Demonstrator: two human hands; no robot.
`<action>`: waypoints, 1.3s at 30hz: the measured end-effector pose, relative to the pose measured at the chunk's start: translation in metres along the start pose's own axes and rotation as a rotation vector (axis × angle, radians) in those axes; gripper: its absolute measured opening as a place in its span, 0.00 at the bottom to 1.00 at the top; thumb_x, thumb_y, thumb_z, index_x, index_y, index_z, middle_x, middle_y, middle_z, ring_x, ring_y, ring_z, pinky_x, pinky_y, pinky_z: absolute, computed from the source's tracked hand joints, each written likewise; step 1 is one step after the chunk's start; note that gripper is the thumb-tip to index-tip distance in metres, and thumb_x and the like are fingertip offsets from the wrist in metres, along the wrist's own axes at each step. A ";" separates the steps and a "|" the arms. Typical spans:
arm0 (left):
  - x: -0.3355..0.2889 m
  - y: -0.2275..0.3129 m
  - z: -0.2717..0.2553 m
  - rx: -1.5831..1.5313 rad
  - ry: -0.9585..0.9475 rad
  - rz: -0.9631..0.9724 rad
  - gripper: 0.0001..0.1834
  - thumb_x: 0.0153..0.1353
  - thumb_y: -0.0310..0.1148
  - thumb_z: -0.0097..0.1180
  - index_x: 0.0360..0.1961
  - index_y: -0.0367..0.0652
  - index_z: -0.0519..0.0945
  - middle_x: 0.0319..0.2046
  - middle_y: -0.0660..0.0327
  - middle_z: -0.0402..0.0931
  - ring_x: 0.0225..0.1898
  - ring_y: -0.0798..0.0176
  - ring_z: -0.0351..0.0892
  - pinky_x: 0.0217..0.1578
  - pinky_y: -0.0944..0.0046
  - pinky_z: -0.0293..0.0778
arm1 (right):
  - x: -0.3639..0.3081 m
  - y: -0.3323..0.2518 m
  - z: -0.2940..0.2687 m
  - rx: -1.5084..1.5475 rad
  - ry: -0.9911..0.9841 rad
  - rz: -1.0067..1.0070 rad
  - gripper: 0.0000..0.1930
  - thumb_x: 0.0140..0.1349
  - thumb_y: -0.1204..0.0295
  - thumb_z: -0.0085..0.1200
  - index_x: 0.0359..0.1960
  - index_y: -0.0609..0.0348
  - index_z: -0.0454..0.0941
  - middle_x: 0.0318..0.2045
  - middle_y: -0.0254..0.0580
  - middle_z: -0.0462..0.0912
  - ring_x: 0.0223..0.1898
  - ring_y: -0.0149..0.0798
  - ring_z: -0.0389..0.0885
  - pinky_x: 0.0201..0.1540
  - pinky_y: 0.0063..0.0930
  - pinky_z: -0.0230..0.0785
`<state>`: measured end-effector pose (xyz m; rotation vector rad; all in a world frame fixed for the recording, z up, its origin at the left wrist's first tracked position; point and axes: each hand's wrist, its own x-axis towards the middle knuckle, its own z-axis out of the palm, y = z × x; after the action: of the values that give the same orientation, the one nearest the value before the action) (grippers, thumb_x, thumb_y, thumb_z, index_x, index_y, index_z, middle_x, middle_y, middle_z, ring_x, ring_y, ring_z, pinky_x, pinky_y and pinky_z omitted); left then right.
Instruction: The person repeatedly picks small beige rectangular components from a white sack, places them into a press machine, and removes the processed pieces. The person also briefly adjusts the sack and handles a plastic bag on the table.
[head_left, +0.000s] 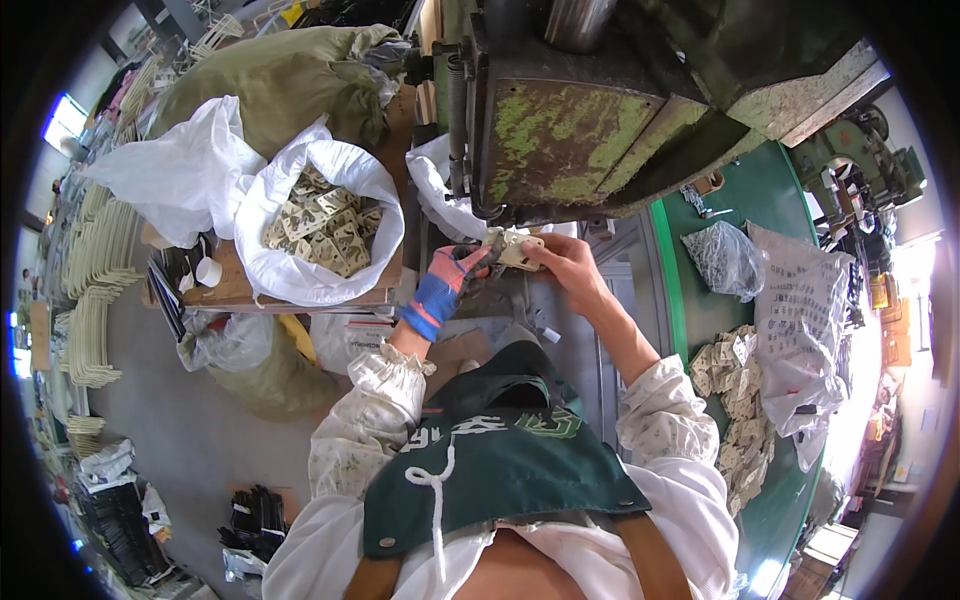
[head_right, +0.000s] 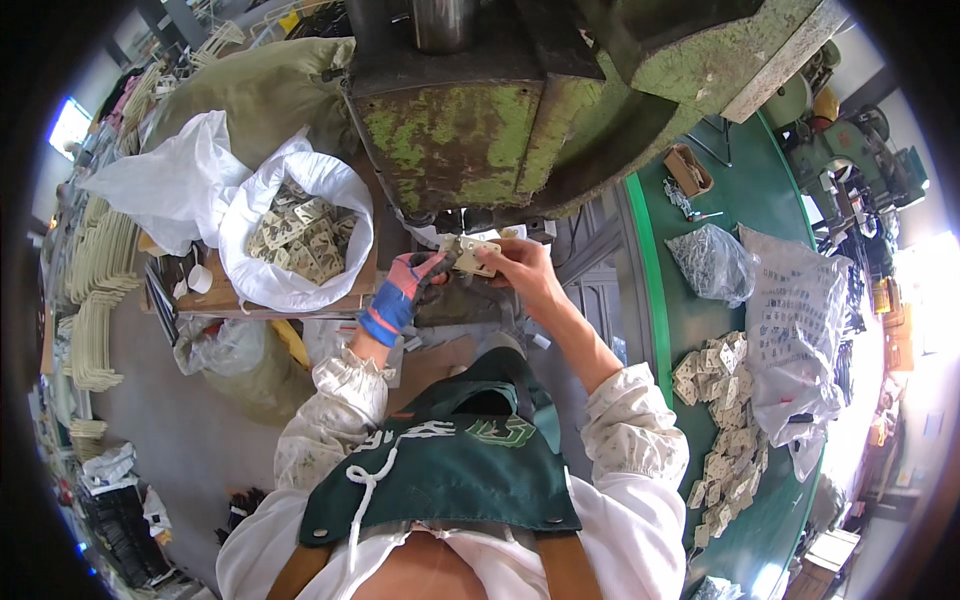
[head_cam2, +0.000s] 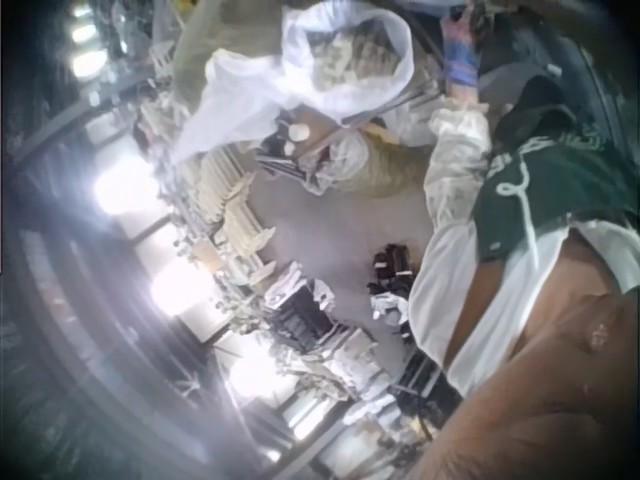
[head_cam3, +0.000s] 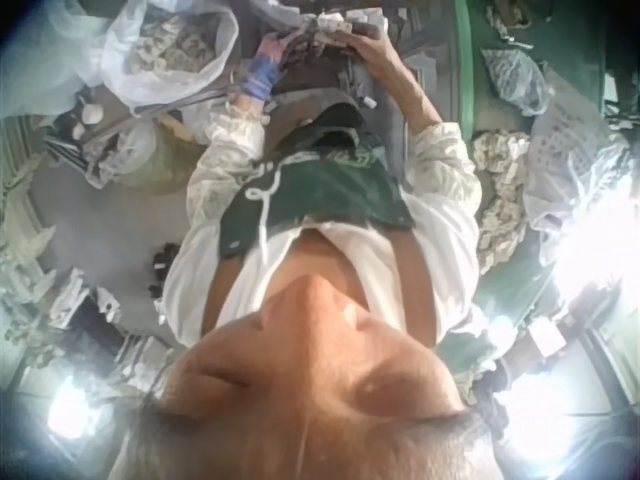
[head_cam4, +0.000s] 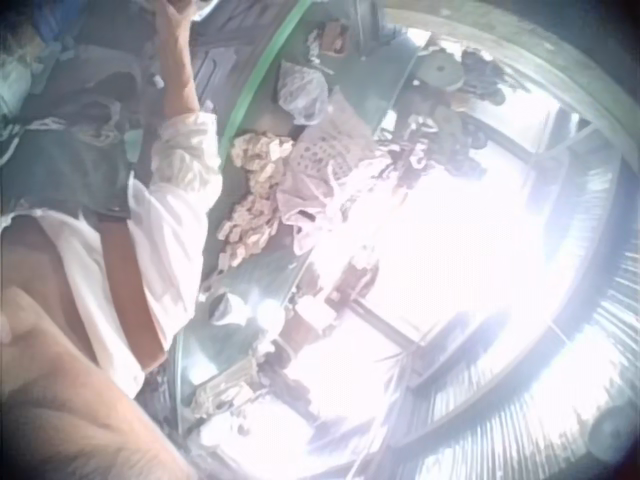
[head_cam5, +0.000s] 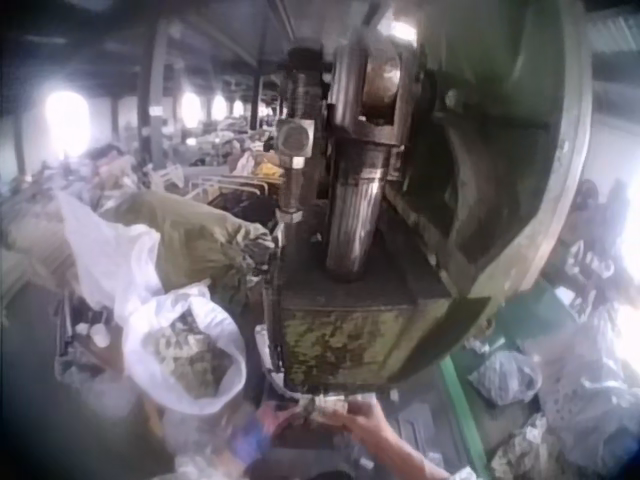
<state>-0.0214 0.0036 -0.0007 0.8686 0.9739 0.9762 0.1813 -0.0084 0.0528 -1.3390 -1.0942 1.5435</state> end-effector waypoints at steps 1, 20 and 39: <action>0.000 0.001 0.001 0.056 0.027 0.027 0.14 0.53 0.39 0.64 0.28 0.37 0.79 0.21 0.63 0.76 0.21 0.73 0.74 0.22 0.74 0.68 | -0.001 0.001 -0.005 0.032 -0.009 0.013 0.20 0.56 0.63 0.60 0.42 0.70 0.77 0.34 0.40 0.81 0.33 0.25 0.78 0.35 0.16 0.70; -0.026 0.021 0.007 -0.036 -0.006 0.016 0.09 0.56 0.33 0.59 0.31 0.38 0.76 0.21 0.64 0.71 0.18 0.73 0.67 0.16 0.72 0.60 | 0.124 0.093 -0.075 -0.796 0.101 -0.379 0.10 0.47 0.70 0.62 0.31 0.59 0.80 0.23 0.44 0.81 0.29 0.41 0.81 0.33 0.34 0.74; -0.055 -0.022 -0.064 0.078 0.052 -0.051 0.12 0.61 0.34 0.52 0.37 0.35 0.77 0.19 0.68 0.67 0.17 0.78 0.63 0.14 0.75 0.55 | 0.206 0.177 -0.115 -1.095 -0.120 -0.414 0.13 0.42 0.71 0.60 0.32 0.59 0.80 0.26 0.46 0.81 0.32 0.45 0.80 0.34 0.36 0.71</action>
<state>-0.0890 -0.0448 -0.0269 0.8825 1.0797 0.9266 0.2656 0.1451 -0.1847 -1.5132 -2.2961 0.6767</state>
